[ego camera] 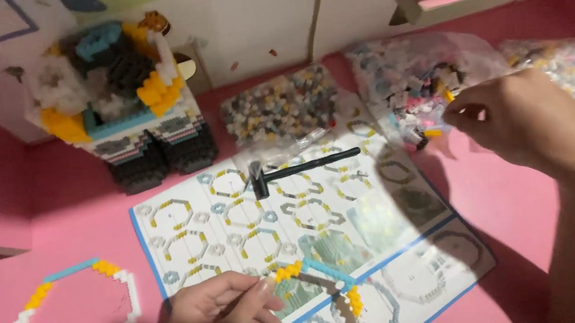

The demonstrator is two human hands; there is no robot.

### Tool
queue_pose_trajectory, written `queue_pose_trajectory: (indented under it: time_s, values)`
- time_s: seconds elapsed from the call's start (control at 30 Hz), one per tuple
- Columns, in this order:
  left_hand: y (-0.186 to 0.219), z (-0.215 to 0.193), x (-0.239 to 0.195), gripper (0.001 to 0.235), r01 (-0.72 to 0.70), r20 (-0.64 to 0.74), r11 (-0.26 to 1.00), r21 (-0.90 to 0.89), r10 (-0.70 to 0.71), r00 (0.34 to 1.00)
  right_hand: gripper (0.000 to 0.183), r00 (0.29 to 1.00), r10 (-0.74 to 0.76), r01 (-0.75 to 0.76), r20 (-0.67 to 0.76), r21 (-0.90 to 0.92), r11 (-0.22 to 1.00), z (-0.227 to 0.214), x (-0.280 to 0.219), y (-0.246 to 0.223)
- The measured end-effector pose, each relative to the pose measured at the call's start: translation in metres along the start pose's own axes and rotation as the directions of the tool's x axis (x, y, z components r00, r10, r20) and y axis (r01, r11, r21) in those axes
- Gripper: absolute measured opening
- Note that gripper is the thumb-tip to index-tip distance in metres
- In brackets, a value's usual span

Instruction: Assembling a 3D model using small interlocking plastic blocks, following an instruction manual and using a small plastic hammer to secure the pieces.

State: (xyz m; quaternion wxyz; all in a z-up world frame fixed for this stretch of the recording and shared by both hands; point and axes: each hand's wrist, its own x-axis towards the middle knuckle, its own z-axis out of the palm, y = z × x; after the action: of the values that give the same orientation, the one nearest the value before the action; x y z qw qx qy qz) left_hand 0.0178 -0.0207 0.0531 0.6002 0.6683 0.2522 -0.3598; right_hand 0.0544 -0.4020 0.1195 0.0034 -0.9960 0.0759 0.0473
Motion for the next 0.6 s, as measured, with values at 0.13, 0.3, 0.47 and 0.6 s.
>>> queue_pose_trajectory:
  time_s: [0.13, 0.3, 0.47, 0.6]
  values:
    - [-0.009, -0.002, 0.010, 0.021, -0.039, -0.032, 0.999, 0.012, 0.039, 0.999, 0.018, 0.998, -0.023, 0.028, 0.060, -0.091, 0.995, 0.022, 0.016, 0.021]
    - [-0.016, -0.004, 0.011, 0.023, -0.151, -0.030, 0.986, -0.070, 0.149, 0.988, 0.012, 0.969, -0.173, 0.166, -0.178, -0.052, 0.985, 0.037, 0.021, 0.026]
    - [-0.015, 0.003, 0.008, 0.021, -0.175, -0.084, 0.985, 0.001, 0.175, 0.981, 0.013, 0.987, -0.098, 0.094, -0.128, -0.038, 0.995, 0.046, 0.026, 0.011]
    - [-0.028, -0.004, 0.013, 0.021, -0.276, 0.032, 0.952, 0.134, 0.274, 0.961, 0.008, 0.892, -0.339, 0.247, -0.300, -0.305, 0.920, 0.093, 0.052, 0.054]
